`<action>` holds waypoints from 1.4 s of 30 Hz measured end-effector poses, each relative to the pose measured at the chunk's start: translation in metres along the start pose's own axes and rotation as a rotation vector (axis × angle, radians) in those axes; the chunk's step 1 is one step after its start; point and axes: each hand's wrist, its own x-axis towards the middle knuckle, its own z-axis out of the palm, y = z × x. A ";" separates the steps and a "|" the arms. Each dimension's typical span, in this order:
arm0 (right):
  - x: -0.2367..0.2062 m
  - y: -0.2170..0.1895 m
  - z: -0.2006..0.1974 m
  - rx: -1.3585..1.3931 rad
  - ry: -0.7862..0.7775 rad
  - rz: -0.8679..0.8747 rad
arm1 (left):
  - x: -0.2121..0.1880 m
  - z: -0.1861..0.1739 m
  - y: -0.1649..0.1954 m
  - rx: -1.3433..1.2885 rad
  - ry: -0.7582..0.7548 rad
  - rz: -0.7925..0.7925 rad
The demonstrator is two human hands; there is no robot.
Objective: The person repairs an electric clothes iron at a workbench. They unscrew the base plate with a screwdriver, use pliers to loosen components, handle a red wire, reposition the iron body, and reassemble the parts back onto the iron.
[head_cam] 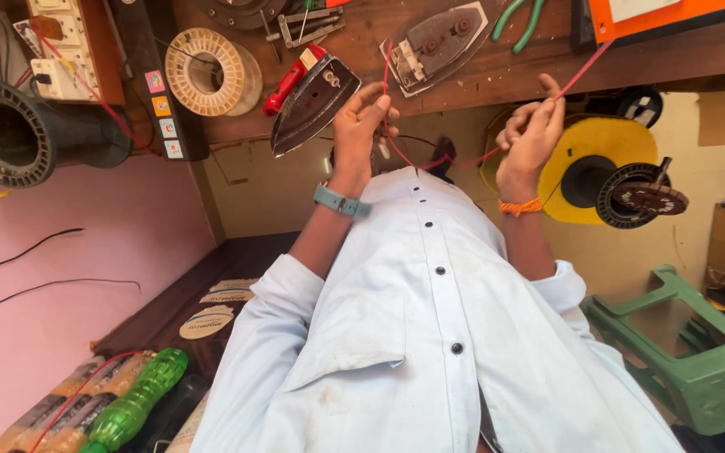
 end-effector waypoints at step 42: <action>-0.021 -0.035 -0.102 -0.043 0.249 -0.088 | 0.089 0.044 -0.077 0.932 0.354 0.719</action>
